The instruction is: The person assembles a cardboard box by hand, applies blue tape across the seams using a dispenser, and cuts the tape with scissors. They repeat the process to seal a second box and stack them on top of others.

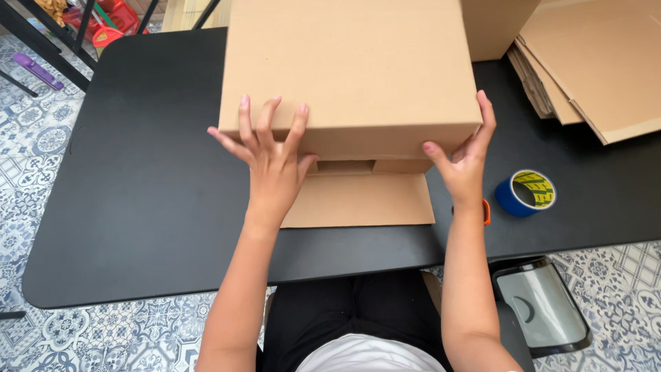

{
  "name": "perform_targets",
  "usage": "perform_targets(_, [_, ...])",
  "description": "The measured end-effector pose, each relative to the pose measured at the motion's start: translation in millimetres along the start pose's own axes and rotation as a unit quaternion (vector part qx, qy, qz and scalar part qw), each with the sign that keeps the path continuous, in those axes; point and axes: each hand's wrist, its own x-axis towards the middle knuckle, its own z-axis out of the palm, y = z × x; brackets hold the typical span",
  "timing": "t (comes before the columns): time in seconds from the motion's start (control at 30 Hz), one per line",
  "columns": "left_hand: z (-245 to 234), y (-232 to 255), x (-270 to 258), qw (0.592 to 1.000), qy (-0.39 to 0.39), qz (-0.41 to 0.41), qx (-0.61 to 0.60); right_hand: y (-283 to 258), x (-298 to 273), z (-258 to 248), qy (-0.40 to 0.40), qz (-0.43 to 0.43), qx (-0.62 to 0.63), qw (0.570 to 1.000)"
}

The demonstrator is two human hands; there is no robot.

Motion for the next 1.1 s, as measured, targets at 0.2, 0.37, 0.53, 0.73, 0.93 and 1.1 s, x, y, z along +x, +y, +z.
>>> perform_targets(0.2, [28,-1,-58,0.984,0.164,0.041,0.062,-1,-5,-10,0.035,-0.03,0.08,0.996])
perform_targets(0.37, [33,18,-101,0.98,0.194,0.038,0.02,-39,-1,-14,0.006,-0.04,0.041,0.998])
perform_targets(0.53, [42,27,-134,0.994,0.102,-0.021,-0.033,-49,-3,-15,-0.005,-0.029,-0.056,0.998])
perform_targets(0.73, [39,6,-109,0.984,0.143,-0.062,-0.089,-45,1,-12,-0.107,0.01,-0.127,0.986])
perform_targets(0.93, [-41,8,-42,0.857,-0.09,-0.317,-0.395,-46,4,-14,-0.176,0.196,-0.106,0.959])
perform_targets(1.1, [-2,-26,-65,0.95,-0.025,-0.234,-0.203,-65,11,-17,-0.194,0.187,-0.16,0.95])
